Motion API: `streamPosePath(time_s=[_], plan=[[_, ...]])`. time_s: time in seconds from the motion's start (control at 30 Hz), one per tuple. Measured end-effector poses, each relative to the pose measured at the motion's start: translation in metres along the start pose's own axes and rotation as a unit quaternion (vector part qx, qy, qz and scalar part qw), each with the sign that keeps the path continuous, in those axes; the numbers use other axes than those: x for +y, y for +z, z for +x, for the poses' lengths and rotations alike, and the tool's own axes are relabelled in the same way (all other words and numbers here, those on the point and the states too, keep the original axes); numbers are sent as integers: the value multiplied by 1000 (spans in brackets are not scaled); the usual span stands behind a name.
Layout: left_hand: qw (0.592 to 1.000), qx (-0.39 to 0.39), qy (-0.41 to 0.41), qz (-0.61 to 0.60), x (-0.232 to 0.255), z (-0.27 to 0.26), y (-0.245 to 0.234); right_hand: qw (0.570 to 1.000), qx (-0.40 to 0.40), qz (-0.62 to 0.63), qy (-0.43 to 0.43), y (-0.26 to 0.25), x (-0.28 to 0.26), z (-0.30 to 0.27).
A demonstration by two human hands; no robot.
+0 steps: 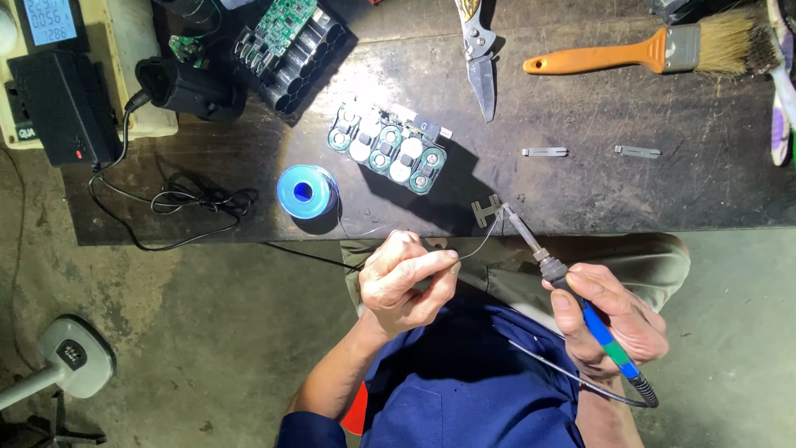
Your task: Soldering wires and components onto a lithium-ion battery pack and circuit board using a soldering iron.
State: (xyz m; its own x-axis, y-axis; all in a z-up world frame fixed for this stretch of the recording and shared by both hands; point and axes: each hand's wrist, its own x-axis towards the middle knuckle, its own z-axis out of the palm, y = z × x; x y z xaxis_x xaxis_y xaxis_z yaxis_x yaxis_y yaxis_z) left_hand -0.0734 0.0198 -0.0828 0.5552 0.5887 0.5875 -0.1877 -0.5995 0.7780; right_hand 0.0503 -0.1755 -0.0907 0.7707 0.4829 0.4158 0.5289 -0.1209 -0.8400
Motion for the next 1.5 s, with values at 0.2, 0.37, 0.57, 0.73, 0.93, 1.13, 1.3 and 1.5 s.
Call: streamPosePath(time_s=[0.2,0.37,0.57,0.73,0.93,1.13,1.3,1.5], plan=[[1000,1,-1,11,-1,-1,1,1000,-1,-7,-4,1,-2,3],[1000,-4,1,27,-1,0,1,1000,9,9,3,2,0,0],[999,-12,1,32,0,2,0,1000,-4,-1,-12,3,-2,4],[999,-13,-1,31,-1,1,0,999,-7,2,-36,3,0,4],[999,-13,5,32,-2,1,0,999,-3,-39,-25,2,0,1],[999,-12,5,39,-1,1,1,1000,0,-22,-17,3,0,0],[999,-10,-1,37,-2,-1,1,1000,12,-13,-9,0,5,-4],[999,-11,-6,38,0,1,2,1000,4,-1,-19,2,6,-2]])
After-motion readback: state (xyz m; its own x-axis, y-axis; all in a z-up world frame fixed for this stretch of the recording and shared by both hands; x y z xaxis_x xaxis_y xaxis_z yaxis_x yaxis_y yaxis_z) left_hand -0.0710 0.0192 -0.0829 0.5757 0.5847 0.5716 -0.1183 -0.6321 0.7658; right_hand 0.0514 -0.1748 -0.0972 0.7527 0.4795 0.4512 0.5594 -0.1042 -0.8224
